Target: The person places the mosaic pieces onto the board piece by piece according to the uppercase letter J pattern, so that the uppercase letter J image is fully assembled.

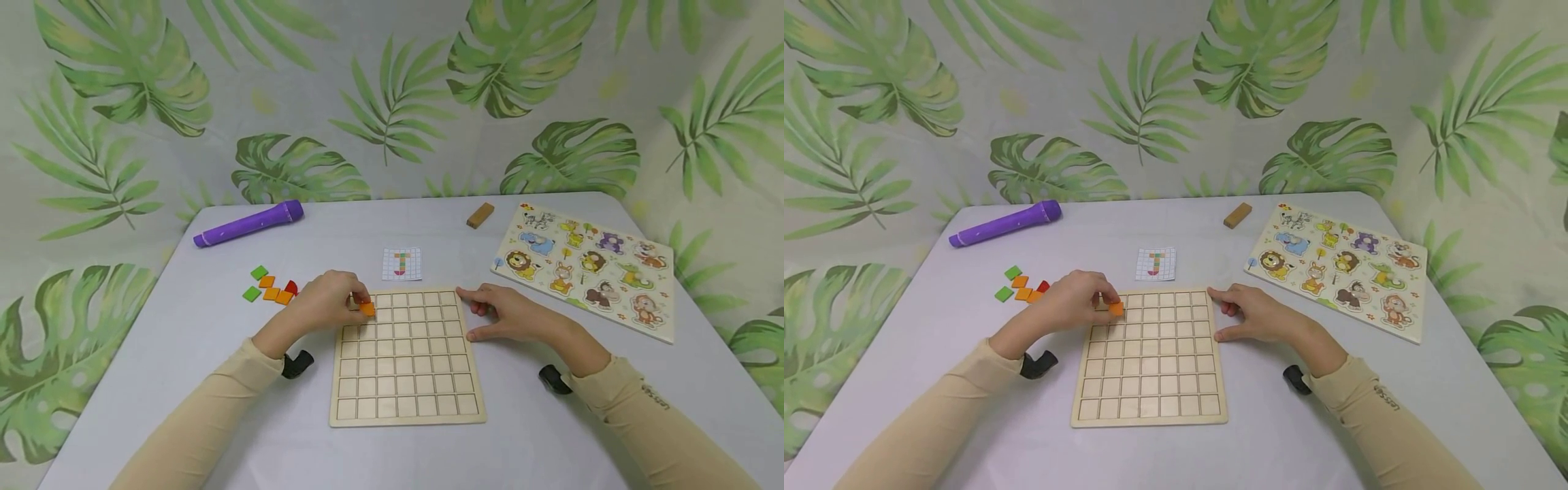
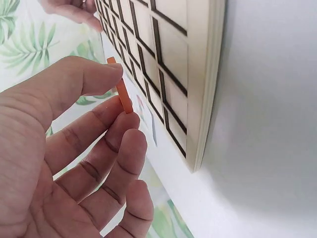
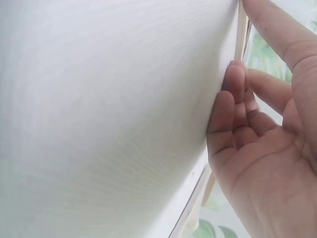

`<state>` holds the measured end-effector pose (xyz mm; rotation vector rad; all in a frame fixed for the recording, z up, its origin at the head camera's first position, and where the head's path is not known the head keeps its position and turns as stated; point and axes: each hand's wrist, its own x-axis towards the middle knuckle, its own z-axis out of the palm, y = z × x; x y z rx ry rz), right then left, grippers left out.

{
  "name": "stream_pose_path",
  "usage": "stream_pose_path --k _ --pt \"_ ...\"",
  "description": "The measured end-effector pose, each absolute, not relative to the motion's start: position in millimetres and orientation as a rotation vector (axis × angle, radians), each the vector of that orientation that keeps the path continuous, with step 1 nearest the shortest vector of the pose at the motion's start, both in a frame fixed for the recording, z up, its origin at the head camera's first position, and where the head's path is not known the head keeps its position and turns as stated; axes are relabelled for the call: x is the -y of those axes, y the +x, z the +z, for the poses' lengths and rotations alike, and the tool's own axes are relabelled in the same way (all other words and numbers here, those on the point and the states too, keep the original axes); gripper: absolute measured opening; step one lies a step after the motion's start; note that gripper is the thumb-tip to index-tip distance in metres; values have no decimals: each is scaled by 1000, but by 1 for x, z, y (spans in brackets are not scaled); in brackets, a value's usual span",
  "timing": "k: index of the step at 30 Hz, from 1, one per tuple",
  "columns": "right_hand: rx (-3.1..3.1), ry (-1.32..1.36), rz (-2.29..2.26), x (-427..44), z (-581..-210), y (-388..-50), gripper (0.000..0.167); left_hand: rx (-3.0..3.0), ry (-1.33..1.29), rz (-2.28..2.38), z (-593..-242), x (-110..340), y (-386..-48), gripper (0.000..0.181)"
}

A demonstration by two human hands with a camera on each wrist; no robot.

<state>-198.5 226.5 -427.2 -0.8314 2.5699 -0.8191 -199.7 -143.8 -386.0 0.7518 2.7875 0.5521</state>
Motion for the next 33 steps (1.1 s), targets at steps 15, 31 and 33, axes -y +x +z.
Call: stream_pose_path --k 15,31,33 --pt "-2583 -845 -800 -226 -429 -199 87 -2745 816 529 -397 126 -202 15" --pt "-2572 -838 -810 -227 -427 -198 87 -2735 845 535 -400 119 -204 14" --pt "-2572 -836 -809 -227 -428 -198 87 -2741 851 531 -401 118 -204 14"
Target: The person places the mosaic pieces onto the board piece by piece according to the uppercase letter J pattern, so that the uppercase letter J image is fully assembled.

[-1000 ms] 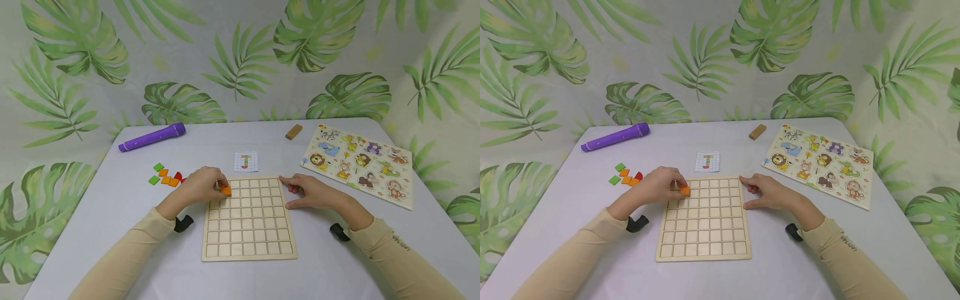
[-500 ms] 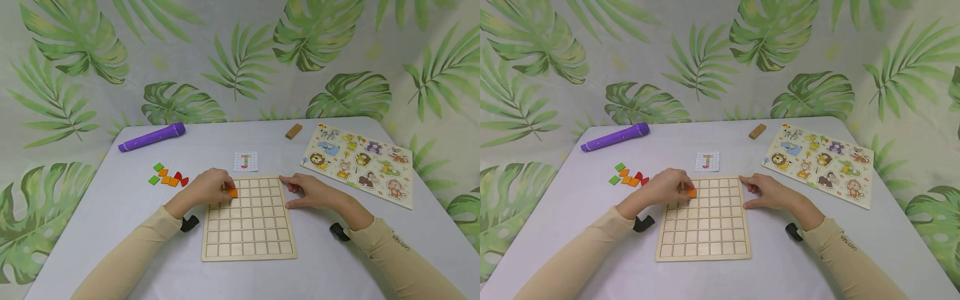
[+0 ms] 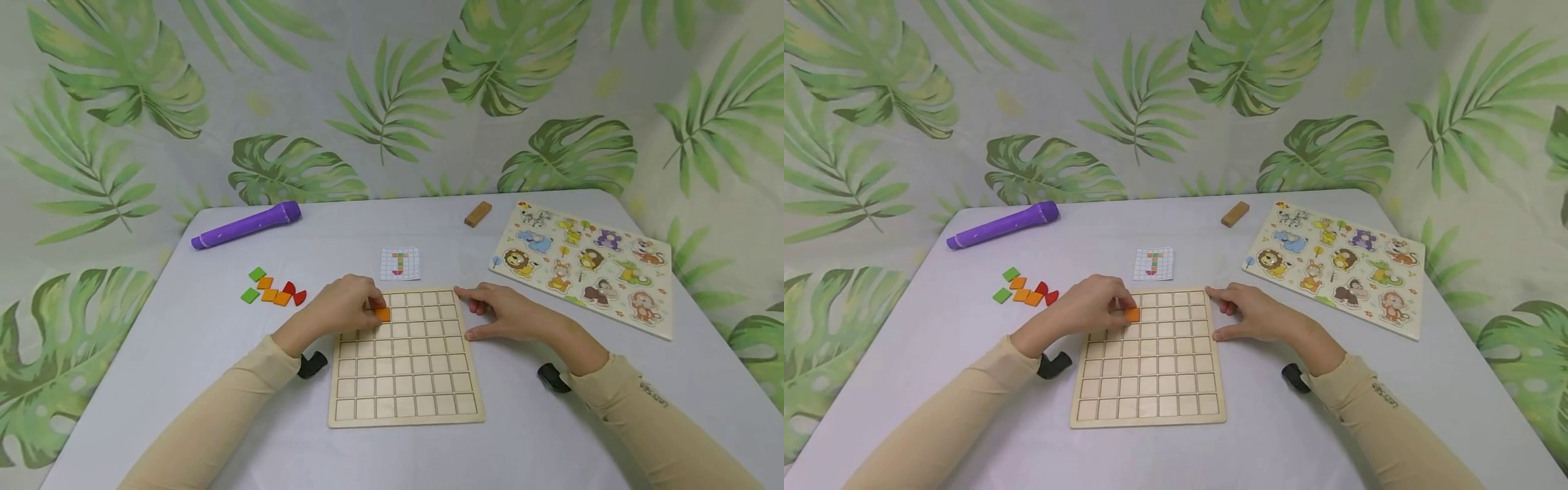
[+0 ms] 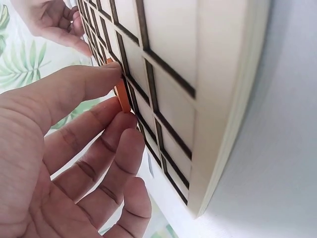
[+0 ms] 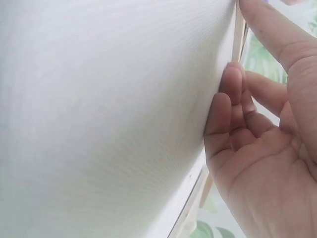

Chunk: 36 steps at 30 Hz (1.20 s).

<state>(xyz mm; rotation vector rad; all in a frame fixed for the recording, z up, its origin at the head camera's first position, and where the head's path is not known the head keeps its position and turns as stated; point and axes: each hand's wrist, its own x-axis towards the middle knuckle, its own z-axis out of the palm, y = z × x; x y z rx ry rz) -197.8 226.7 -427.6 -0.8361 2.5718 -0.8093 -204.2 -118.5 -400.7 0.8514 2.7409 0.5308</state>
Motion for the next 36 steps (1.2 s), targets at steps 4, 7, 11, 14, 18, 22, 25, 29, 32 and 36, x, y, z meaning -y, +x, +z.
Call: stream_pose_path --k 4,7,11,14,18,22,25,29,32,36 --pt "-2573 -827 -807 -226 -427 -198 87 -2750 859 528 -401 118 -204 14" --pt "-2579 -822 -812 -225 -427 -196 87 -2749 854 525 -402 117 -204 16" --pt "-2585 -805 -815 -225 -426 -193 87 -2748 841 523 -402 117 -203 19" --pt "-2572 -784 -844 -226 -425 -189 87 -2749 834 526 -402 118 -203 19" --pt "-2519 -752 -939 -224 -424 -184 85 -2752 830 531 -403 121 -202 18" --pt "-2460 -731 -1027 -220 -423 -180 84 -2757 815 544 -402 124 -201 17" --pt "-2439 -709 -1057 -217 -423 -179 86 -2764 791 572 -400 128 -200 19" --pt "-2433 -692 -1069 -217 -422 -179 88 -2777 757 630 -396 137 -196 25" --pt "-2430 -700 -1073 -218 -423 -179 88 -2789 725 667 -394 146 -194 28" --pt "-2429 -688 -1071 -219 -424 -179 89 -2804 685 706 -391 159 -193 29"
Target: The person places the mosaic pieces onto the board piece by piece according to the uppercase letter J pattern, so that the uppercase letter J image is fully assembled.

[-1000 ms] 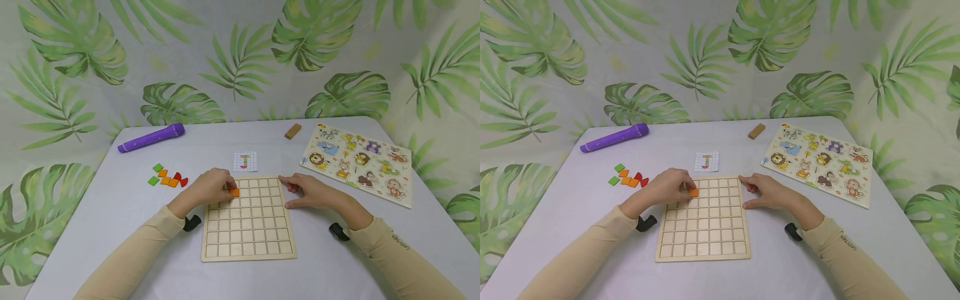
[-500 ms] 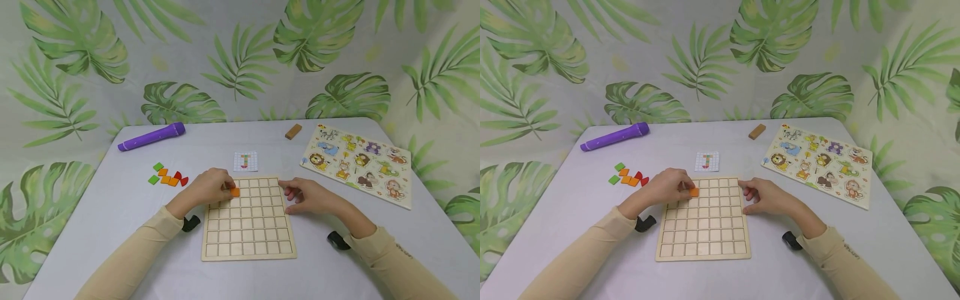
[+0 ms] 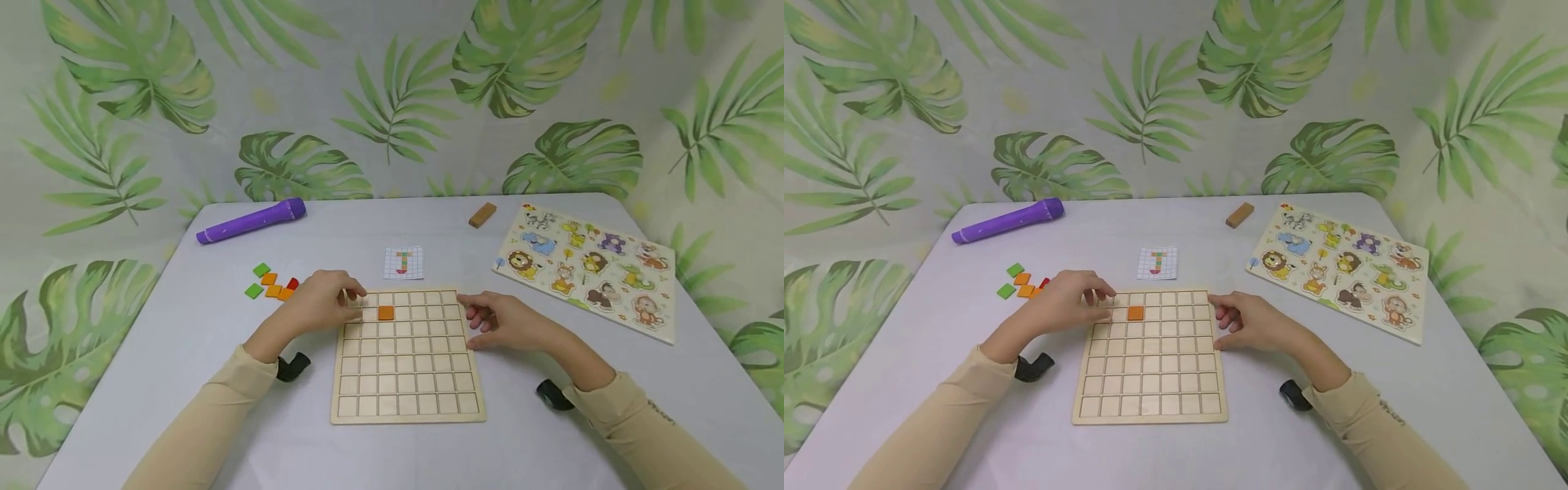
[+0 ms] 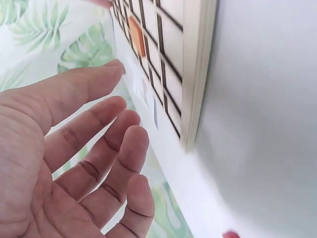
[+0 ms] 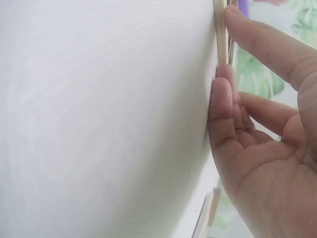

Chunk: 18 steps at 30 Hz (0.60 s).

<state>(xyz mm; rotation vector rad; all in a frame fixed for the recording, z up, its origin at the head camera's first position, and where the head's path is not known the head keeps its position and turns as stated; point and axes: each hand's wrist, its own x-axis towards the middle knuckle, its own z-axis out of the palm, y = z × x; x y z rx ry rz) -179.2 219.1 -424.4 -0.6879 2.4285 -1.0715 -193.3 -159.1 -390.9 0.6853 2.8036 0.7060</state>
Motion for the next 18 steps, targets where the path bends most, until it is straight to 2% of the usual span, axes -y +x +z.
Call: stream_pose_path --k 11,18 --pt "-2415 -658 -1067 -220 -429 -181 90 -2892 652 694 -382 190 -198 31" --pt "-2426 -680 -1062 -220 -427 -181 90 -2937 518 697 -378 216 -207 33"
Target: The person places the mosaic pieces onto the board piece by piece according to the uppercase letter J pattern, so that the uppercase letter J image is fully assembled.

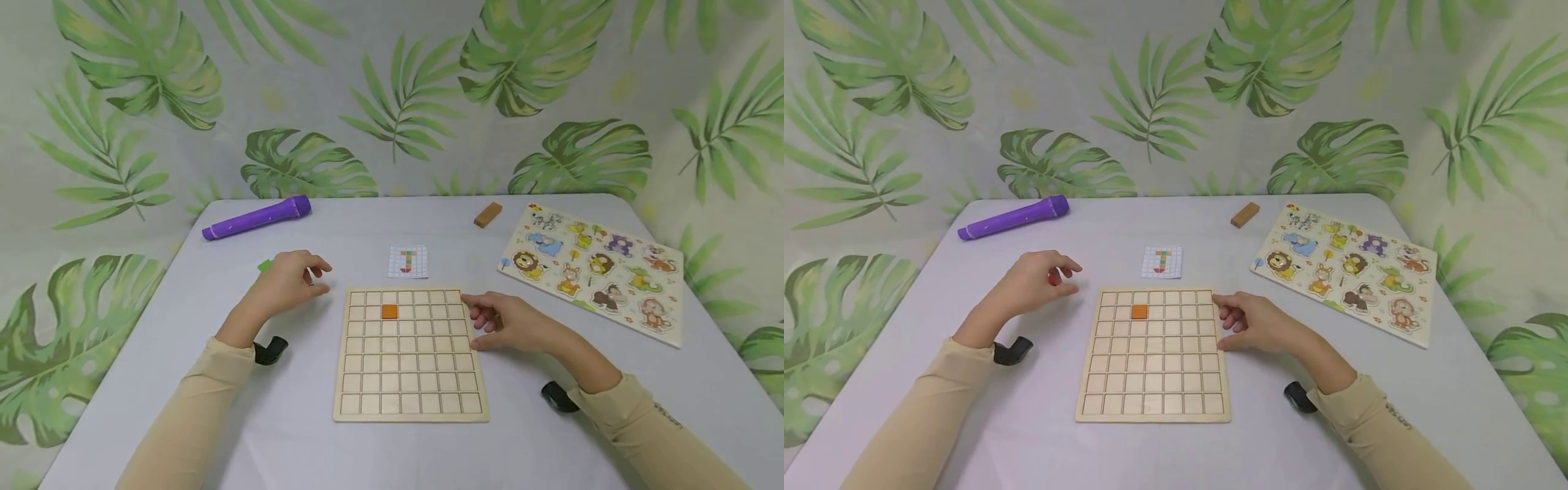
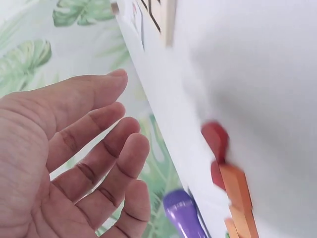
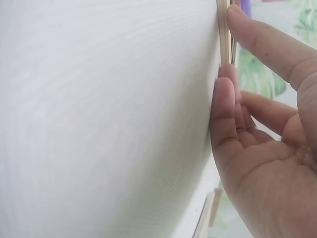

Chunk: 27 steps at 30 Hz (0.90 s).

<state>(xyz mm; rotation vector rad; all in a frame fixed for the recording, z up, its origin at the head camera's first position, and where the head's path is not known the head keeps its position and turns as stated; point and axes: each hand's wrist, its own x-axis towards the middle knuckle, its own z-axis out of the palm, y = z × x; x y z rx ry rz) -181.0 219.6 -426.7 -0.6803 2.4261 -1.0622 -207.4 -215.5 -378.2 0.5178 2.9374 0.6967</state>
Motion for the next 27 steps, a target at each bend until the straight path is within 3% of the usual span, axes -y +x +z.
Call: stream_pose_path --k 15,27 --pt "-2437 -721 -1061 -220 -424 -180 89 -2995 125 690 -382 298 -234 41" --pt "-2425 -728 -1067 -219 -426 -179 89 -2969 -6 733 -401 322 -239 44"
